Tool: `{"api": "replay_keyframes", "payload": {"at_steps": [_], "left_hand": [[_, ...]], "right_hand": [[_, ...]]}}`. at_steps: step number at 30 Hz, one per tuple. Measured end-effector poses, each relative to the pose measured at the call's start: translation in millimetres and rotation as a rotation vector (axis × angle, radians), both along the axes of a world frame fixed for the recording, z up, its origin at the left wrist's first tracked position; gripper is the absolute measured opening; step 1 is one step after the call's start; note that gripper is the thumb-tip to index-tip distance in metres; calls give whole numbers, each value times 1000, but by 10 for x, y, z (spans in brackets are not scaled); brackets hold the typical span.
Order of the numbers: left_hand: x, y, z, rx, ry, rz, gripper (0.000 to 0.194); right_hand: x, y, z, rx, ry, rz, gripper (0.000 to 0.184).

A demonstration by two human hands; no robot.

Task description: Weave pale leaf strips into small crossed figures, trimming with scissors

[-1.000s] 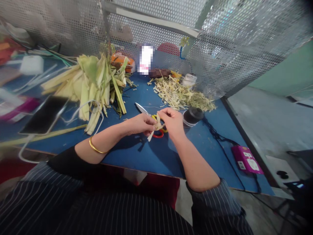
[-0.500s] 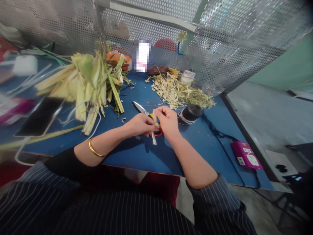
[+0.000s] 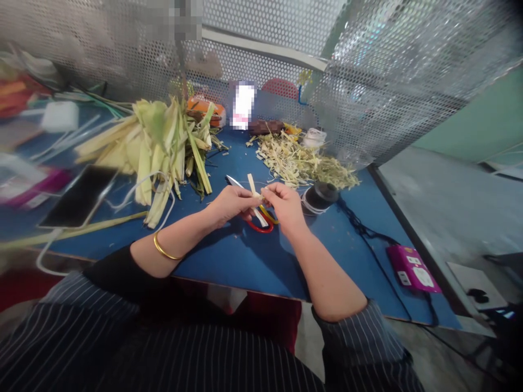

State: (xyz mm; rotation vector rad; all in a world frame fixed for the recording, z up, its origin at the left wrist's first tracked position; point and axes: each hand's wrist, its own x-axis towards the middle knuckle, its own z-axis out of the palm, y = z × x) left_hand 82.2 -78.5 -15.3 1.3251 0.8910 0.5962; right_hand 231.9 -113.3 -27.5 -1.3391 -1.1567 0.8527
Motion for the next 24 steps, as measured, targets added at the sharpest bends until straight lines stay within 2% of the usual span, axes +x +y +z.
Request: {"api": "replay_keyframes", "payload": {"at_steps": [5,9,14,21,24], "left_hand": [[30,-16,-25,47,9,-16,19],[15,3,-38,10,0,-11,20],[-3,12,-51,-10,-29,-52,18],[43,-18,-64,45,-29,-30,18],[40,-11,-49,1,-44,3,19]], "right_hand": [[-23,37,-107,-2,49,-156,18],[32,48,-91,19,8,-114,18],[69,37,-73,81,-129,-144,14],[30,105,-159,39,73,-251,16],[65,82,-98,90,-72,-246,16]]}}
